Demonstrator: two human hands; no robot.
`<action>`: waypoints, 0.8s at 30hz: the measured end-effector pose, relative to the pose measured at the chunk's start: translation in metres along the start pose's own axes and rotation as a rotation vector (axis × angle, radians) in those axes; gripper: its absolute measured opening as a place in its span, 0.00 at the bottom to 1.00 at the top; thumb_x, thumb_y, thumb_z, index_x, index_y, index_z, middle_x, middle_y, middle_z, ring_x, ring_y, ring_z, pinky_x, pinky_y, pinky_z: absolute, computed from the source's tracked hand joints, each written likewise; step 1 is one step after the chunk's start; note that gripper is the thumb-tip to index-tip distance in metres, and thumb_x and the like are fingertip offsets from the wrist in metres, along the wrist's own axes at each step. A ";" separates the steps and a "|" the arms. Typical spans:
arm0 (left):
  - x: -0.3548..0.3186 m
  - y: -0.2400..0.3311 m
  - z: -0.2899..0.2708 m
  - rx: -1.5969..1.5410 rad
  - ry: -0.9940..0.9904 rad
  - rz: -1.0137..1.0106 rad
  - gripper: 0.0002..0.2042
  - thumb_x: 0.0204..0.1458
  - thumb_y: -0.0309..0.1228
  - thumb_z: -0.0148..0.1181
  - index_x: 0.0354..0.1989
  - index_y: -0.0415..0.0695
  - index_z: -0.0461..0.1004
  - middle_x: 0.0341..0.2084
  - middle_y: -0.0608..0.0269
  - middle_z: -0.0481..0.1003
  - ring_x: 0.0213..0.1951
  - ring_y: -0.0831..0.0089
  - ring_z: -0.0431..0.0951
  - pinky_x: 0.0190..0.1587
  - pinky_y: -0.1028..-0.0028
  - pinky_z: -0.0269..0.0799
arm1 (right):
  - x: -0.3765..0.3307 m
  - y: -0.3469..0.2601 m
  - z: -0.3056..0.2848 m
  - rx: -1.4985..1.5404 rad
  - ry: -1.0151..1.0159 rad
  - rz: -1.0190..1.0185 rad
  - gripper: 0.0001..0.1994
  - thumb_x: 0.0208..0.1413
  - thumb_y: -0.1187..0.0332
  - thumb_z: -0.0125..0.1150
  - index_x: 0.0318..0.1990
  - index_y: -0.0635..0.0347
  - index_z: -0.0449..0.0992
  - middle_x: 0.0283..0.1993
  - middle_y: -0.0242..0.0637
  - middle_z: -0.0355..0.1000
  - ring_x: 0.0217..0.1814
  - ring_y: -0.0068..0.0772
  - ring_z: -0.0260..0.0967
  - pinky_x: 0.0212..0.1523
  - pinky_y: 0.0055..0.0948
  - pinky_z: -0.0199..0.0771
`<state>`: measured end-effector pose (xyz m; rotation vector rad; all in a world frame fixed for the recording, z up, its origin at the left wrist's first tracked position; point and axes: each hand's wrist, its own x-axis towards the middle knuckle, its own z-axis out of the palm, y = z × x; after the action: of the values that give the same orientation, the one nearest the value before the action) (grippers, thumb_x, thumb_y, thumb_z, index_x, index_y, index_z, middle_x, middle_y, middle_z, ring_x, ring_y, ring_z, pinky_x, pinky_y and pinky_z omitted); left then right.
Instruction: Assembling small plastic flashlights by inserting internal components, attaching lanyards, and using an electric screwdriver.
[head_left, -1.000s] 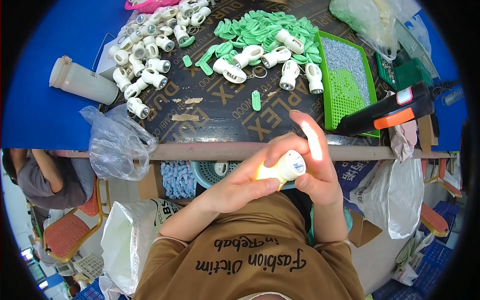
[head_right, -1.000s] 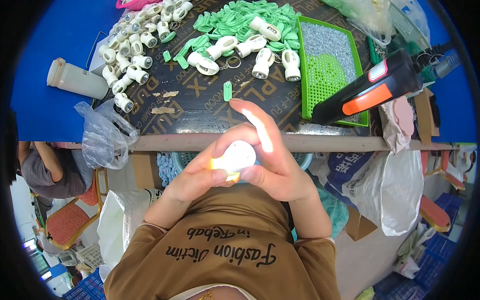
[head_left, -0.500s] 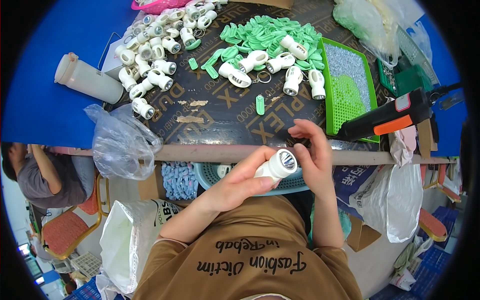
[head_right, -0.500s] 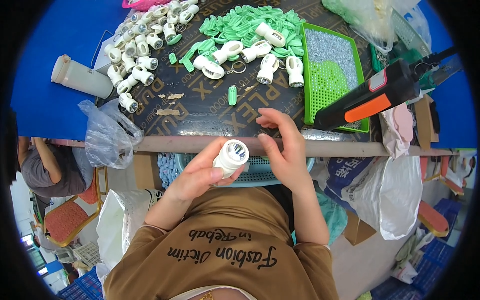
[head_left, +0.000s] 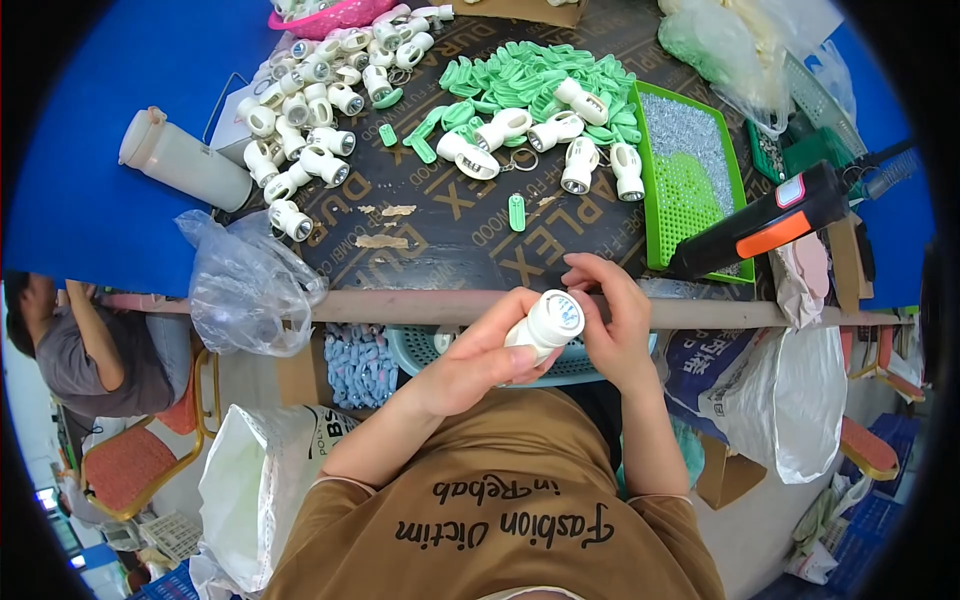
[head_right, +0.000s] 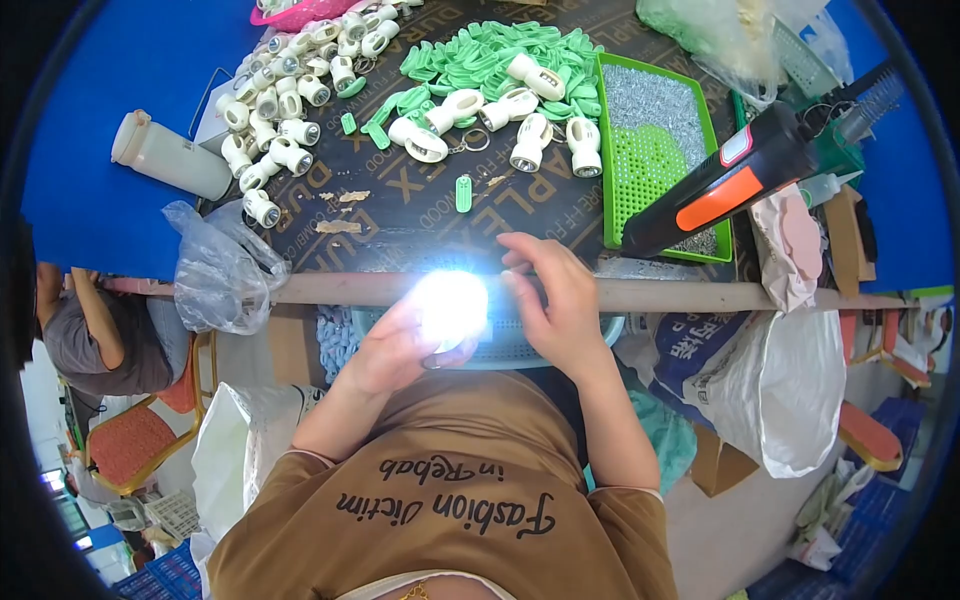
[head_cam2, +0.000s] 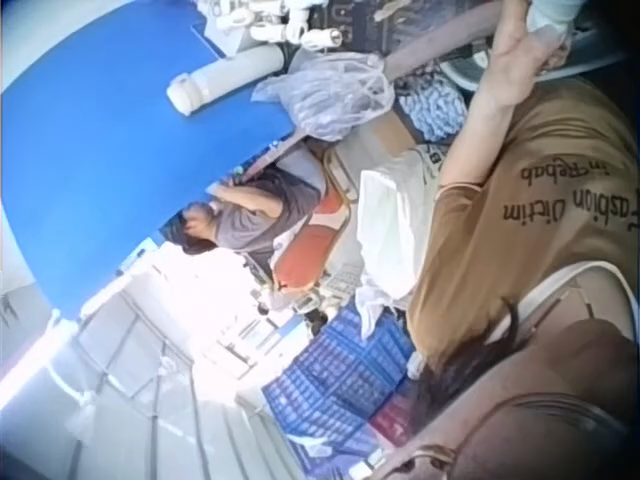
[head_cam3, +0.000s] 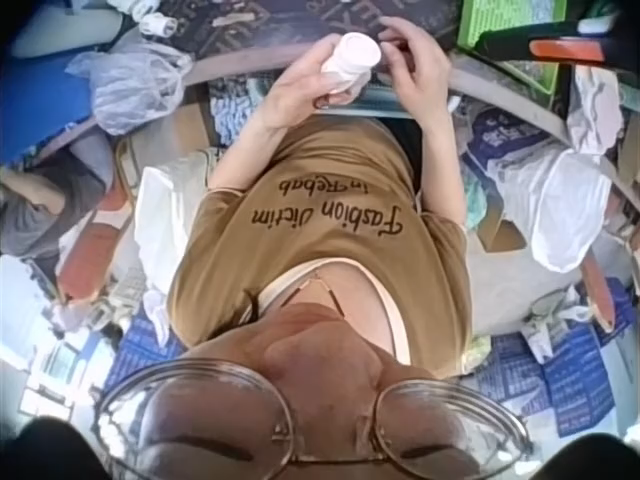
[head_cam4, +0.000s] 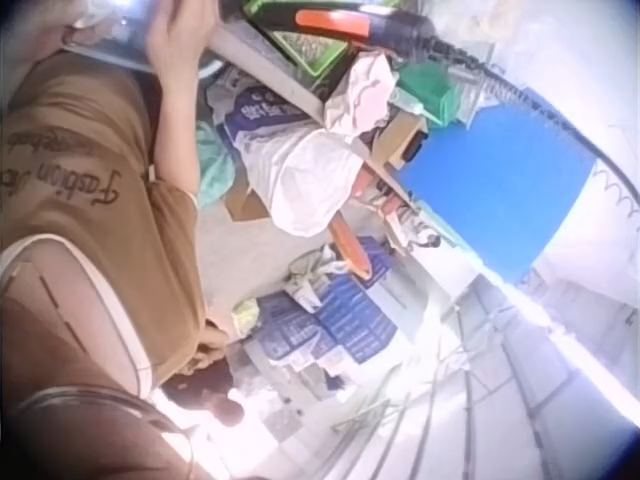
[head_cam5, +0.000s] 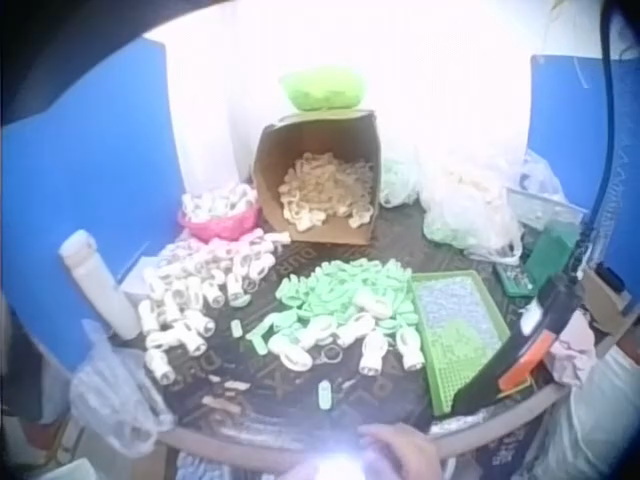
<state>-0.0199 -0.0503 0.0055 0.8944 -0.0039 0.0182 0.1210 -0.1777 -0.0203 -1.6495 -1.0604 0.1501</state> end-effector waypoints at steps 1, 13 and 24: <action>0.000 -0.001 0.000 -0.015 -0.009 0.004 0.20 0.56 0.39 0.51 0.53 0.42 0.58 0.33 0.66 0.64 0.29 0.83 0.59 0.30 0.82 0.55 | 0.000 0.000 0.001 0.009 -0.004 0.006 0.16 0.48 0.76 0.58 0.47 0.61 0.72 0.34 0.40 0.73 0.34 0.36 0.72 0.37 0.31 0.70; 0.000 0.004 0.011 -0.010 0.080 -0.017 0.28 0.49 0.46 0.56 0.51 0.38 0.59 0.34 0.54 0.69 0.22 0.79 0.61 0.22 0.80 0.54 | 0.001 0.001 0.000 0.010 -0.026 -0.074 0.15 0.48 0.80 0.57 0.46 0.61 0.72 0.30 0.38 0.71 0.30 0.34 0.71 0.30 0.28 0.71; 0.000 0.005 0.003 -0.098 -0.006 -0.011 0.22 0.54 0.39 0.52 0.54 0.42 0.56 0.35 0.61 0.66 0.27 0.82 0.59 0.28 0.82 0.55 | 0.002 0.002 0.000 -0.049 -0.049 -0.074 0.15 0.47 0.77 0.59 0.45 0.60 0.73 0.30 0.39 0.71 0.31 0.39 0.71 0.34 0.32 0.69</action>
<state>-0.0203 -0.0499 0.0115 0.7964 -0.0055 0.0046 0.1233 -0.1767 -0.0208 -1.6550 -1.1695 0.1172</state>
